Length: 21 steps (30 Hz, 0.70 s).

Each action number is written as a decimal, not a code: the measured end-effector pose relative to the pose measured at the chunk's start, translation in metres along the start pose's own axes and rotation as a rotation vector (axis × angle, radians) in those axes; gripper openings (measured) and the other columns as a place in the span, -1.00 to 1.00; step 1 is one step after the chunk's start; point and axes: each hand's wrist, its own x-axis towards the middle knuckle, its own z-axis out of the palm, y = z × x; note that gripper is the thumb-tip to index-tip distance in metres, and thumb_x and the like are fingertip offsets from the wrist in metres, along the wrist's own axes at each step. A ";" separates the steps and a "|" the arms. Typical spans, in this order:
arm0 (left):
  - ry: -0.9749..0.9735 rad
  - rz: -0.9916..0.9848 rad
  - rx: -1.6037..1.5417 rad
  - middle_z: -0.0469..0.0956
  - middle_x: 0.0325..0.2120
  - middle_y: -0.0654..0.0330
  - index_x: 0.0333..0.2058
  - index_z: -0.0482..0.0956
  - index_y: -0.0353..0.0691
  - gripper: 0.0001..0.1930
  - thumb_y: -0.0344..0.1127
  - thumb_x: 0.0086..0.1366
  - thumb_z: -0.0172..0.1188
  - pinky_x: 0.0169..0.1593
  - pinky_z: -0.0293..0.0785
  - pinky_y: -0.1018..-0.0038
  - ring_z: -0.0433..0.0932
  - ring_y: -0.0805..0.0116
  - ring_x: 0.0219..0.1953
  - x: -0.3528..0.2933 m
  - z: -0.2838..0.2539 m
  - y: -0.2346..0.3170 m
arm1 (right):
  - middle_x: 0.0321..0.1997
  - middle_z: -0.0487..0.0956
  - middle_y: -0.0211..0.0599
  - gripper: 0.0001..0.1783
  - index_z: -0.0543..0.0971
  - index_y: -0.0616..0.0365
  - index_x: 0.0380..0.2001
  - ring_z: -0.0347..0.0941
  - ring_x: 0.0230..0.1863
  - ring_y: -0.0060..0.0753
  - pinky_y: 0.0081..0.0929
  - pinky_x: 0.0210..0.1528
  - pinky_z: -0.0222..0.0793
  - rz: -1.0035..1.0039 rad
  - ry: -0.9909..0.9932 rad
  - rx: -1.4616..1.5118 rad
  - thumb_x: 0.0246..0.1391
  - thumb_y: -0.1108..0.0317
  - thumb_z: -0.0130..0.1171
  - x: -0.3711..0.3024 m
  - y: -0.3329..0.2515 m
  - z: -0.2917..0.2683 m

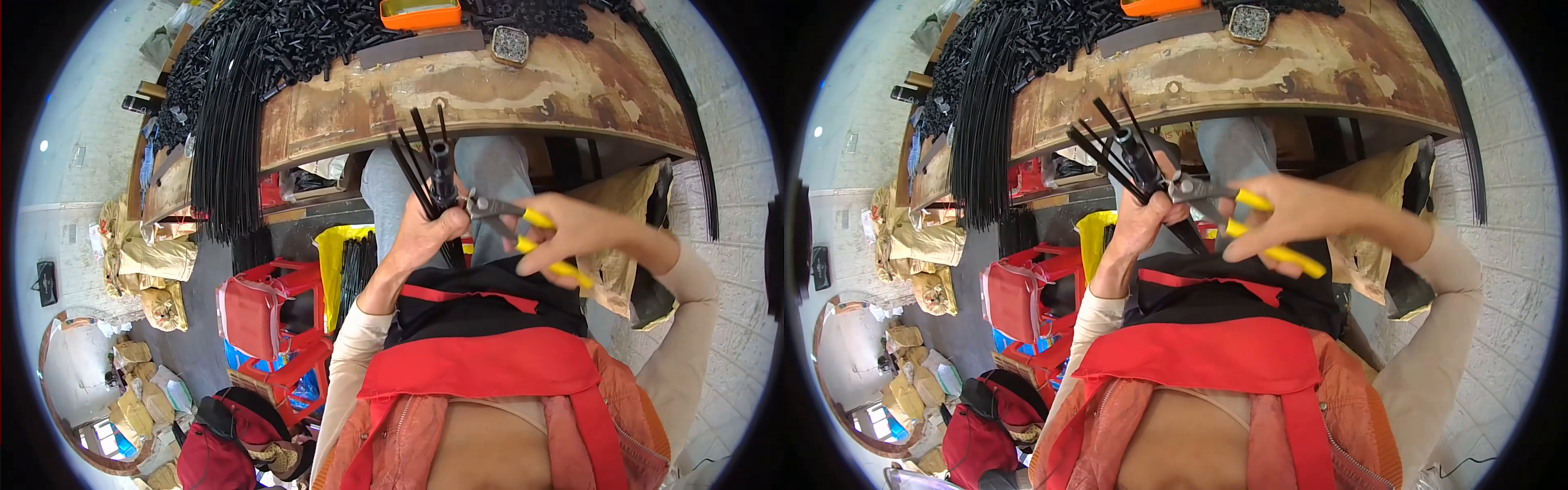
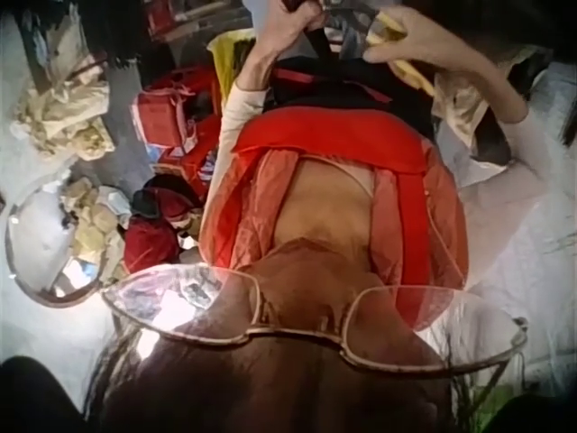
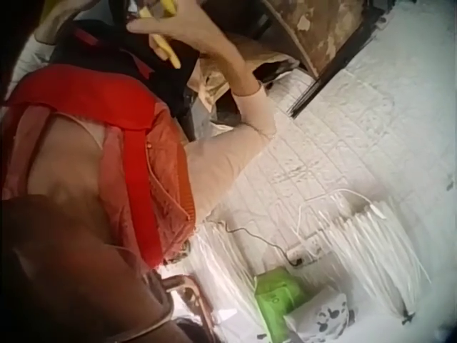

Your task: Trimming and assembling bundles of black plastic strips into components using pliers and a guide tool.

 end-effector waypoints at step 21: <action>0.214 -0.047 0.216 0.52 -0.49 0.31 0.02 0.48 -0.35 -0.49 -0.13 0.21 0.34 -0.32 0.40 0.60 0.54 0.49 -0.45 0.023 0.013 0.038 | -0.62 0.40 -0.29 -0.58 0.31 0.28 -0.07 0.44 -0.64 -0.41 -0.39 -0.54 0.37 -0.701 0.756 -0.827 0.03 0.45 0.23 0.030 0.031 -0.006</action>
